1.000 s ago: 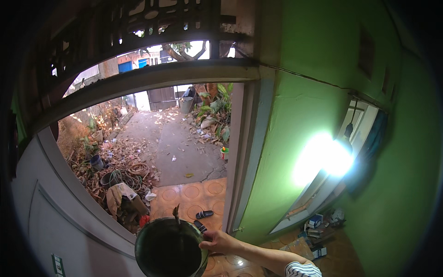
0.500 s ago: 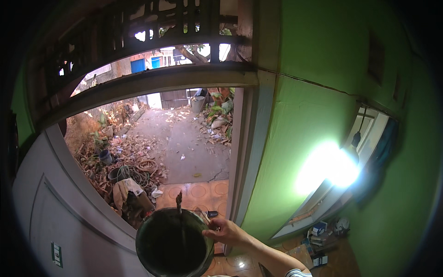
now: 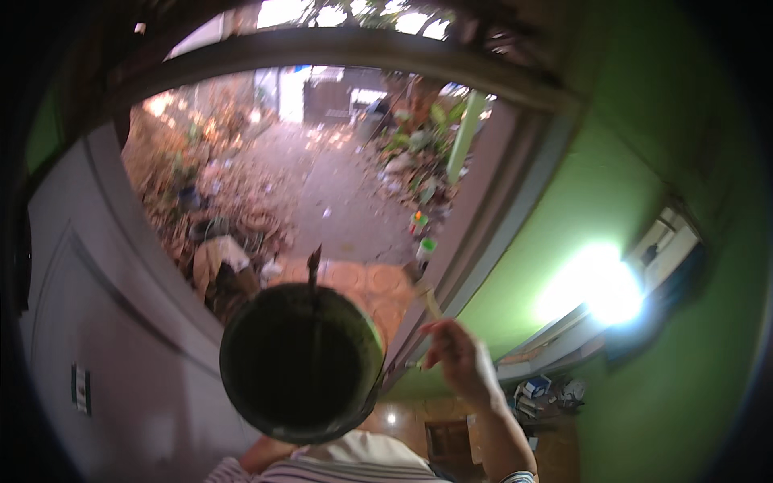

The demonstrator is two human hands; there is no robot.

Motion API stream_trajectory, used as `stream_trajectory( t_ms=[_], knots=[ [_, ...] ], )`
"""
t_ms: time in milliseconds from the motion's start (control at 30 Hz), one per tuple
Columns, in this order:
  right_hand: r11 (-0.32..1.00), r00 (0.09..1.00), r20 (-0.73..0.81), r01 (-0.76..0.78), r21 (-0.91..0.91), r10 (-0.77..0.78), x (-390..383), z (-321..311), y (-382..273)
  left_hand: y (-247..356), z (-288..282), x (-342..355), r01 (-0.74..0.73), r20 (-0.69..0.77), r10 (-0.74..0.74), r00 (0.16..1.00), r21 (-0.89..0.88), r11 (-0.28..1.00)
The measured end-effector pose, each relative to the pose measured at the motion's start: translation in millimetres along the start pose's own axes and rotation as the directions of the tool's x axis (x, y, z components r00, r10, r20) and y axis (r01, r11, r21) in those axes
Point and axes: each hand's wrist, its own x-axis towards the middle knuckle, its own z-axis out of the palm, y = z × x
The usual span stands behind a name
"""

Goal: The person sits on the floor and mixes a grey liquid in a bucket using a stick. They then pour the mixture into a paint tray and carry the bucket and tray into a room. Finally, they use a brush to apply the paint to a door frame.

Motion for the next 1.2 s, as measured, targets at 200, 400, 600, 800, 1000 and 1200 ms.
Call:
stream_trajectory(
  t_ms=[200, 400, 600, 800, 1000, 1200],
  knots=[
    [0.989, 0.96, -0.238, 0.132, -0.066, -0.144, -23, -6, -69, 11, 1, -18, -0.061, 0.037, 0.064, 0.997, -0.069, 0.996],
    [0.977, 0.966, -0.148, 0.211, -0.012, -0.21, 1, -7, -91, 16, 7, -3, -0.087, 0.057, 0.093, 0.994, -0.11, 0.99],
    [0.953, 0.97, 0.157, 0.216, -0.212, -0.185, 32, 56, -98, 21, 2, -1, -0.1, 0.049, 0.108, 0.993, -0.134, 0.986],
    [0.901, 0.936, 0.323, 0.253, -0.352, -0.137, 49, 106, -82, 31, 1, -4, -0.115, 0.041, 0.123, 0.992, -0.147, 0.982],
    [0.851, 0.933, 0.344, 0.265, -0.454, -0.107, 60, 128, -72, 34, 0, -3, -0.109, 0.041, 0.119, 0.992, -0.185, 0.977],
    [0.833, 0.923, 0.384, 0.244, -0.497, -0.041, 64, 146, -62, 39, 0, -10, -0.11, 0.032, 0.121, 0.992, -0.245, 0.963]
  ],
)
